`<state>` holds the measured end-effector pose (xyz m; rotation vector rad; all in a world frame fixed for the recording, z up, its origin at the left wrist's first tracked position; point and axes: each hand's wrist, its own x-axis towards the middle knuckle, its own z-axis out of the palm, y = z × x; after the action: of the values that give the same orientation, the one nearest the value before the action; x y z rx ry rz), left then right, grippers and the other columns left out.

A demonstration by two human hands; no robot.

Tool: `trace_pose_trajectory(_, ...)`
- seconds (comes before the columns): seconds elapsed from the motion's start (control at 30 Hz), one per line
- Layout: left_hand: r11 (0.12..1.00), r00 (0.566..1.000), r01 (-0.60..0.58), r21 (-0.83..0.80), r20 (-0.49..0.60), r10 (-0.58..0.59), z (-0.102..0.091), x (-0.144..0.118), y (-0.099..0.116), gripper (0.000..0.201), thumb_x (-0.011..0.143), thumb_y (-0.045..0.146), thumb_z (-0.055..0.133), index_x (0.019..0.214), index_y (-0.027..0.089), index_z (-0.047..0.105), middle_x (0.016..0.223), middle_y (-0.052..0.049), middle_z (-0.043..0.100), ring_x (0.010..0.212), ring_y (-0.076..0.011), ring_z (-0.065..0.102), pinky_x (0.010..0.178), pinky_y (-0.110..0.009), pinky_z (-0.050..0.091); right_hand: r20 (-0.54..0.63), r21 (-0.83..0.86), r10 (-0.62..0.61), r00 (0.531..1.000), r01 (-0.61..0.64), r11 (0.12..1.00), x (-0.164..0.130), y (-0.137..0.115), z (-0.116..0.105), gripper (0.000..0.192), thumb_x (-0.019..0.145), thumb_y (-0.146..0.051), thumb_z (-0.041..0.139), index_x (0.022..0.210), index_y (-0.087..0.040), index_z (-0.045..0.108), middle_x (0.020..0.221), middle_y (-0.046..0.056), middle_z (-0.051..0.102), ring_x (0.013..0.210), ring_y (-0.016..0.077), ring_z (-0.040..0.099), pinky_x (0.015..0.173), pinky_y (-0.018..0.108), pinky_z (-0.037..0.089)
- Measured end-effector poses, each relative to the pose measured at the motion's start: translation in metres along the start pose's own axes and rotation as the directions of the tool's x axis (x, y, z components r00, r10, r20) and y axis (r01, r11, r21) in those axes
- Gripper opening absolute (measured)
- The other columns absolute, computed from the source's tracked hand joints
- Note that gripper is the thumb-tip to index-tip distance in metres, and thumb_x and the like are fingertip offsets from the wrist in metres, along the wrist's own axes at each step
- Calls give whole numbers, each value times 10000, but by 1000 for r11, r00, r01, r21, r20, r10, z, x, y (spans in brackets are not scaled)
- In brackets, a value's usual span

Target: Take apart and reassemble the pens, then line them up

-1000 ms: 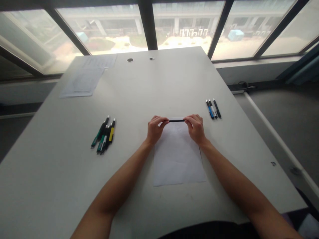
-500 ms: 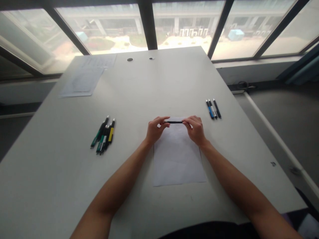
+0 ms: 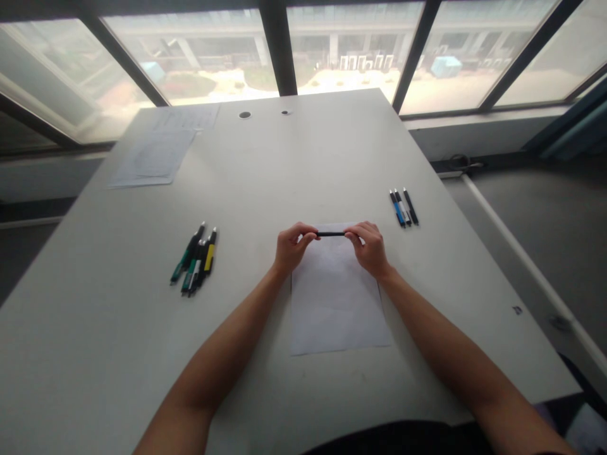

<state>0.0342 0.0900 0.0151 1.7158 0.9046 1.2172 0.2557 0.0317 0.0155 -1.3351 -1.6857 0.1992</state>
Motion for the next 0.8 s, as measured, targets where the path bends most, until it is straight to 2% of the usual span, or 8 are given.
trace_pose_trajectory(0.1,998,1000,-10,55,-17,10,0,-1,3,248,861,437,704,907,197,743,829,-62,751,783,-182,695,747,-317,534,-6,20,2,1000,-2,1000,0,0,0,310,995,-435,509,874,-224,700,842,49,713,851,211,627,837,376,437)
trace_pose_trajectory(0.27,999,998,-5,51,-67,8,5,-3,8,326,826,403,756,1093,222,706,971,-71,788,949,-234,744,951,-415,544,-14,55,-5,1000,6,998,1,0,0,286,992,-404,526,861,-218,699,817,45,707,824,207,628,820,371,444)
trace_pose_trajectory(0.43,998,999,47,-48,7,-47,7,-3,7,451,804,410,776,1206,231,675,1072,-99,770,1006,-272,738,914,-430,581,-9,95,40,999,-39,995,1,1,-1,278,986,-390,533,843,-218,697,794,40,698,814,205,628,811,365,461)
trace_pose_trajectory(0.53,989,997,47,-143,66,-38,8,-1,2,569,790,437,784,1294,244,605,1206,-130,721,1029,-259,726,906,-408,582,-14,108,45,999,-44,993,1,2,0,275,982,-389,539,833,-219,696,786,40,694,808,206,627,802,363,467)
trace_pose_trajectory(0.6,986,998,18,-167,67,-7,8,2,-1,667,744,471,814,1320,260,552,1309,-148,657,1020,-234,714,869,-368,582,-5,108,49,999,-49,993,1,2,0,280,982,-394,537,830,-222,698,786,40,694,809,207,629,806,365,470)
trace_pose_trajectory(0.67,991,1000,-11,-131,14,13,8,4,-2,689,692,506,840,1262,252,547,1248,-127,661,917,-182,700,776,-305,568,-1,106,55,999,-54,993,1,2,0,288,982,-404,534,831,-223,699,785,41,694,809,208,631,806,366,473)
trace_pose_trajectory(0.73,999,998,-3,-39,-58,1,7,5,-2,553,707,534,817,1096,220,581,999,-54,680,758,-128,638,663,-247,513,-3,104,58,998,-58,993,1,2,0,296,983,-414,531,834,-222,699,785,42,694,811,209,634,803,366,473)
trace_pose_trajectory(0.8,996,996,35,81,-82,-28,6,5,0,387,812,556,710,863,197,576,733,12,594,624,-105,533,578,-228,430,-5,101,55,998,-54,993,1,2,-1,304,985,-421,527,833,-222,698,784,42,695,809,208,635,801,363,471)
